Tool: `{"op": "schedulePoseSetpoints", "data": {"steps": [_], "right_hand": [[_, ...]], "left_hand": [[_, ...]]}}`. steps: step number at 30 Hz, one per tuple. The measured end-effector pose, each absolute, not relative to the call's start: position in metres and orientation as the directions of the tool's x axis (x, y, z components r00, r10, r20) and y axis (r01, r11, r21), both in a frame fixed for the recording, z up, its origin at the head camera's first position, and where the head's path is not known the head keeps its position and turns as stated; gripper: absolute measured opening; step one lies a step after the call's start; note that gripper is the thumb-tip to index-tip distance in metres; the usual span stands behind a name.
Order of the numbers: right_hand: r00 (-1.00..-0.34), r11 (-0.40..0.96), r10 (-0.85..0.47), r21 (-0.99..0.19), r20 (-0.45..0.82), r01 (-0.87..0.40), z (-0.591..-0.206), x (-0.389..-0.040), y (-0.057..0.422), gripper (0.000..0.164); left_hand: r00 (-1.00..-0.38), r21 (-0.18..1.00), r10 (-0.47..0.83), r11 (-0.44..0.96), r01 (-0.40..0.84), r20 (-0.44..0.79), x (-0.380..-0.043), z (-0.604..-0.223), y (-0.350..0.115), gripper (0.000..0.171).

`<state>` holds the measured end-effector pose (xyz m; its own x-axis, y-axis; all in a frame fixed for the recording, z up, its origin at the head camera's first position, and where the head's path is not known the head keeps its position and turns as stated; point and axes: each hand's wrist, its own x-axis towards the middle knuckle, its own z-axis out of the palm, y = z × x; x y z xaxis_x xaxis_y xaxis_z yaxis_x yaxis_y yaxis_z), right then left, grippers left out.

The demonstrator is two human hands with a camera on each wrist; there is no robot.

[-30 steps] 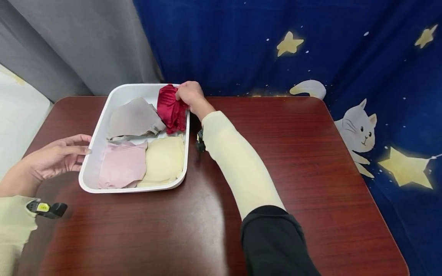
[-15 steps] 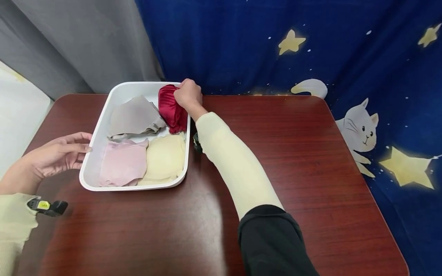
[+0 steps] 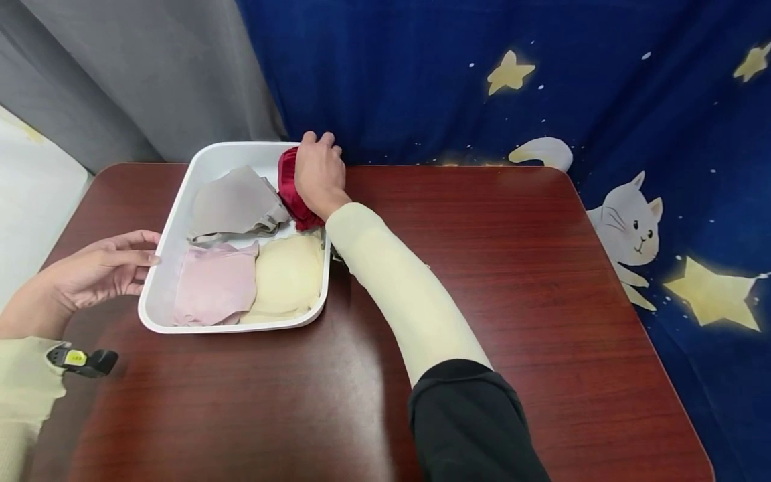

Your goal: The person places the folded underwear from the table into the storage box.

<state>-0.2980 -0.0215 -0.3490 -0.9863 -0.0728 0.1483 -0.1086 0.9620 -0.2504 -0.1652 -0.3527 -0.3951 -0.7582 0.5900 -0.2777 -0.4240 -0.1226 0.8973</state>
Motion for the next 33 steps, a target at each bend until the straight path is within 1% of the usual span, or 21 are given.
{"op": "schedulePoseSetpoints", "data": {"steps": [4,8,12,16,20,25,29,33], "right_hand": [[-0.982,0.977,-0.131,-0.15,0.134,-0.15,-0.35,-0.296,-0.024,0.029],[-0.975,0.977,-0.209,-0.036,0.074,-0.212,-0.353,-0.295,-0.025,0.032],[-0.964,0.965,-0.263,0.017,0.035,-0.262,-0.354,-0.296,-0.025,0.034],[-0.957,0.957,-0.289,0.018,-0.021,-0.29,-0.355,-0.298,-0.027,0.038],[-0.959,0.96,-0.279,0.002,-0.059,-0.279,-0.358,-0.298,-0.029,0.034],[-0.961,0.961,-0.278,0.002,-0.014,-0.278,-0.367,-0.297,-0.03,0.029],[-0.955,0.955,-0.297,0.009,-0.001,-0.297,-0.374,-0.299,-0.028,0.031],[-0.949,0.951,-0.306,0.013,-0.077,-0.308,-0.378,-0.301,-0.025,0.031]], "left_hand": [[-0.758,0.893,0.59,-0.131,-0.43,-0.278,-0.166,-0.396,-0.353,0.032],[-0.757,0.891,0.591,-0.135,-0.434,-0.279,-0.166,-0.396,-0.353,0.032],[-0.76,0.892,0.586,-0.135,-0.432,-0.28,-0.166,-0.396,-0.352,0.032],[-0.767,0.894,0.578,-0.137,-0.427,-0.278,-0.166,-0.396,-0.352,0.032],[-0.766,0.893,0.58,-0.14,-0.428,-0.276,-0.166,-0.397,-0.352,0.032],[-0.758,0.89,0.594,-0.148,-0.431,-0.269,-0.166,-0.397,-0.352,0.032],[-0.753,0.886,0.605,-0.164,-0.434,-0.257,-0.166,-0.397,-0.353,0.033],[-0.749,0.879,0.615,-0.182,-0.441,-0.248,-0.166,-0.398,-0.354,0.033]]}}
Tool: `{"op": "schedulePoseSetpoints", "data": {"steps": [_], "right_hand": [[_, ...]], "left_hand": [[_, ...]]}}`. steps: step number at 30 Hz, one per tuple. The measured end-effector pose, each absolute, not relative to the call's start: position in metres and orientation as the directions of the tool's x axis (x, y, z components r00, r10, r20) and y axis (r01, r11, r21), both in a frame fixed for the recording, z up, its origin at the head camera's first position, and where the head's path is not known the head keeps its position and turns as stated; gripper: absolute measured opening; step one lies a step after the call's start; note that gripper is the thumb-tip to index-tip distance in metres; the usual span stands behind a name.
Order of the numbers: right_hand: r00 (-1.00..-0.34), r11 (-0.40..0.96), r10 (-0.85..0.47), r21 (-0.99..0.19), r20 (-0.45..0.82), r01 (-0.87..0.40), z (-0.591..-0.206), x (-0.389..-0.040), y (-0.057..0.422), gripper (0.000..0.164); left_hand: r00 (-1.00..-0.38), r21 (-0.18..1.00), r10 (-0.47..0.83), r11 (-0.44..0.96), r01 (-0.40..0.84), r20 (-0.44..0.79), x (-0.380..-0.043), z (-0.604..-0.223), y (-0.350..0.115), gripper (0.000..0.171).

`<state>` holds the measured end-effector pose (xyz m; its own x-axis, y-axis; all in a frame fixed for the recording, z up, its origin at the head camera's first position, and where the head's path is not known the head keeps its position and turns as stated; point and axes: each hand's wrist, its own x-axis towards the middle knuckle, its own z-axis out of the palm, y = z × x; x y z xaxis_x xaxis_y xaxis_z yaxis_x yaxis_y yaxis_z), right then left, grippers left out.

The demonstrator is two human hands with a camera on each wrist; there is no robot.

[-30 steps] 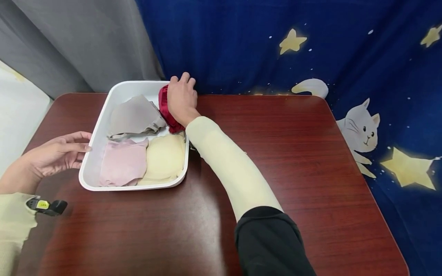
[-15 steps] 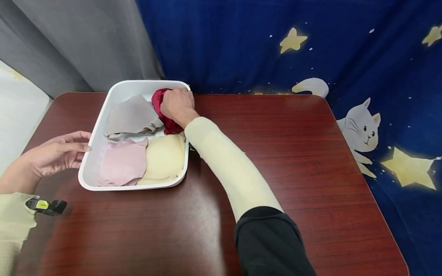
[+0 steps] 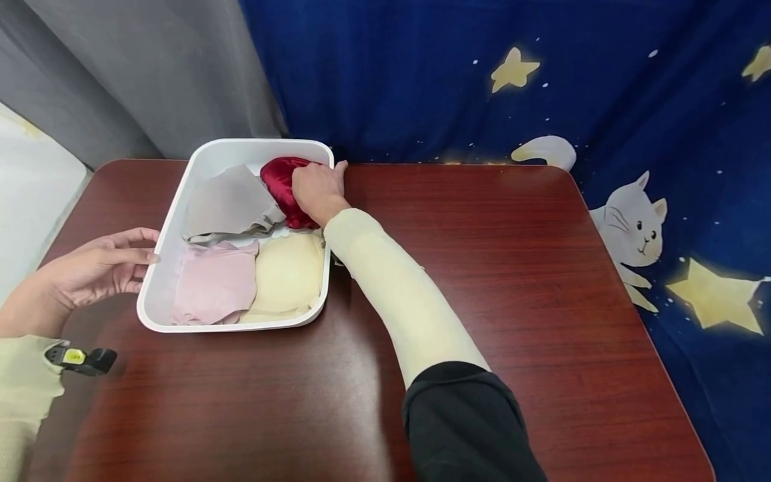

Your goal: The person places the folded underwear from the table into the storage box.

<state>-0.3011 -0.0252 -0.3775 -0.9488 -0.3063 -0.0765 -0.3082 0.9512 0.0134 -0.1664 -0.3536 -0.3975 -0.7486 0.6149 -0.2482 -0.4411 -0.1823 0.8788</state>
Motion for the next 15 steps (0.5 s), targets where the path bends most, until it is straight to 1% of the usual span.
{"op": "schedulePoseSetpoints", "data": {"steps": [3,7,11,15], "right_hand": [[-0.937,0.947,-0.315,0.025,-0.149,-0.322,-0.3778,-0.3024,-0.0241,0.03],[-0.929,0.947,-0.314,0.004,-0.194,-0.321,-0.3776,-0.3025,-0.0248,0.029],[-0.934,0.949,-0.313,-0.01,-0.17,-0.316,-0.3772,-0.3003,-0.0245,0.025],[-0.941,0.945,-0.327,-0.003,-0.091,-0.328,-0.3743,-0.2983,-0.0224,0.026]], "left_hand": [[-0.747,0.878,0.617,-0.183,-0.442,-0.247,-0.1666,-0.3965,-0.3539,0.033],[-0.751,0.88,0.608,-0.174,-0.441,-0.256,-0.1665,-0.3962,-0.3537,0.033],[-0.75,0.881,0.605,-0.161,-0.444,-0.267,-0.1661,-0.3965,-0.3535,0.032],[-0.754,0.888,0.598,-0.146,-0.436,-0.271,-0.1665,-0.3959,-0.3537,0.032]]}}
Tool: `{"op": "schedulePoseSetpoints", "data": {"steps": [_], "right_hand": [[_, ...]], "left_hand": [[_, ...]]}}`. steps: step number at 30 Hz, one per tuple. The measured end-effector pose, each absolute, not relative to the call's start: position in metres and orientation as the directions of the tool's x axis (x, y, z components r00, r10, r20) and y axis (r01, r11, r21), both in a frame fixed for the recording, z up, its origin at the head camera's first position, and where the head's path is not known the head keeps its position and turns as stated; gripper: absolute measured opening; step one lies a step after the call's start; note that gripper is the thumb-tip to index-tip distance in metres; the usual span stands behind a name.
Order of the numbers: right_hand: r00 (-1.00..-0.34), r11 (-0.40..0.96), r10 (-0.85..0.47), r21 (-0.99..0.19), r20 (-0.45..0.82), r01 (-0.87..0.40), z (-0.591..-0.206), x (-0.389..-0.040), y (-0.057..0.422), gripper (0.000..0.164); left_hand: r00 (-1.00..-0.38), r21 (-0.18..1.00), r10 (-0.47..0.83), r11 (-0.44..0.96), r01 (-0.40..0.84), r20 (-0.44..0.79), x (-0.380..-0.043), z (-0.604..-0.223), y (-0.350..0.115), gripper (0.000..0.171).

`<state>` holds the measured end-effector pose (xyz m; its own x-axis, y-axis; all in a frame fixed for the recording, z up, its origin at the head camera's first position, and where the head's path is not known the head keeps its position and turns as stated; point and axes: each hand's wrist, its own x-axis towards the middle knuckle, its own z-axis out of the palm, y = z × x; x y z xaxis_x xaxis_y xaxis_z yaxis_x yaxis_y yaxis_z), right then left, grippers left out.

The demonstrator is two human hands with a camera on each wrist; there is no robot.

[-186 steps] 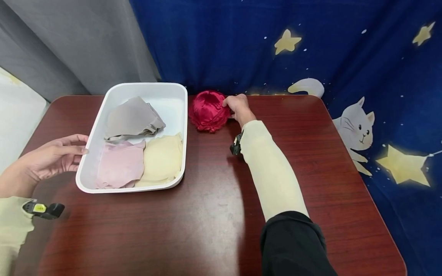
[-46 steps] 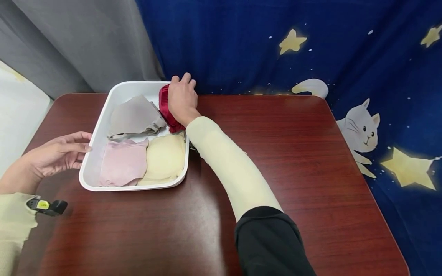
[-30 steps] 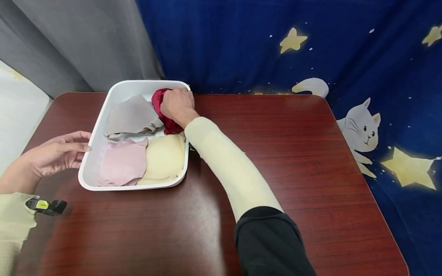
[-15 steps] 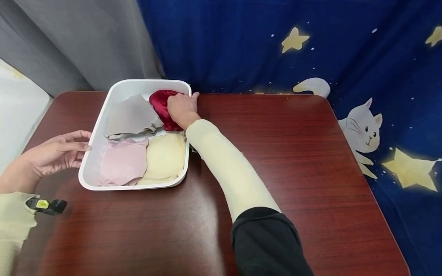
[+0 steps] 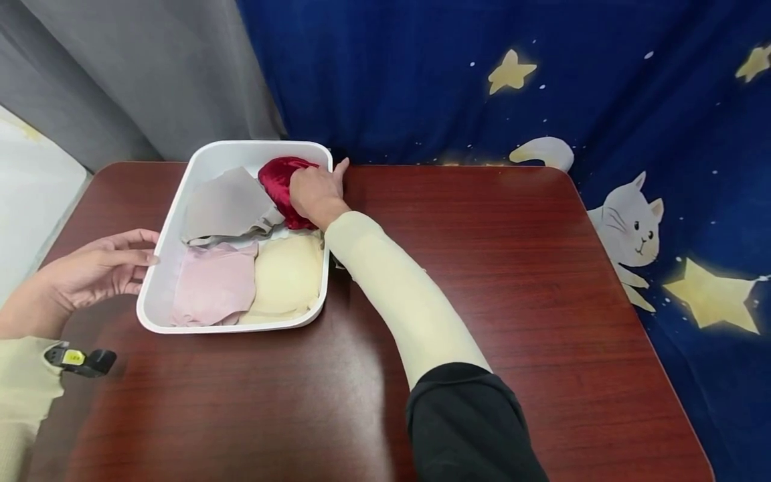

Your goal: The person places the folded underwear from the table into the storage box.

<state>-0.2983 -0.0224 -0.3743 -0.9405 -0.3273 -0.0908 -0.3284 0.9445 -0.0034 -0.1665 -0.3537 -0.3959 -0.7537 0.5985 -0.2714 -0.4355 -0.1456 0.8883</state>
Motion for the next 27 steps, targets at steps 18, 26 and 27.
{"op": "schedulePoseSetpoints", "data": {"steps": [18,26,27], "right_hand": [[-0.938,0.916,-0.338,-0.201,0.082,-0.347,-0.332,-0.295,0.034,0.046],[-0.921,0.896,-0.365,-0.219,0.134,-0.387,-0.318,-0.277,0.093,0.061],[-0.921,0.895,-0.366,-0.222,0.134,-0.387,-0.318,-0.273,0.101,0.063]], "left_hand": [[-0.935,0.846,0.079,0.457,-0.274,-0.346,-0.18,-0.378,-0.365,0.053],[-0.972,0.527,-0.063,0.831,-0.177,-0.228,-0.185,-0.369,-0.348,0.084],[-0.976,0.502,-0.06,0.85,-0.161,-0.211,-0.185,-0.37,-0.346,0.083]]}}
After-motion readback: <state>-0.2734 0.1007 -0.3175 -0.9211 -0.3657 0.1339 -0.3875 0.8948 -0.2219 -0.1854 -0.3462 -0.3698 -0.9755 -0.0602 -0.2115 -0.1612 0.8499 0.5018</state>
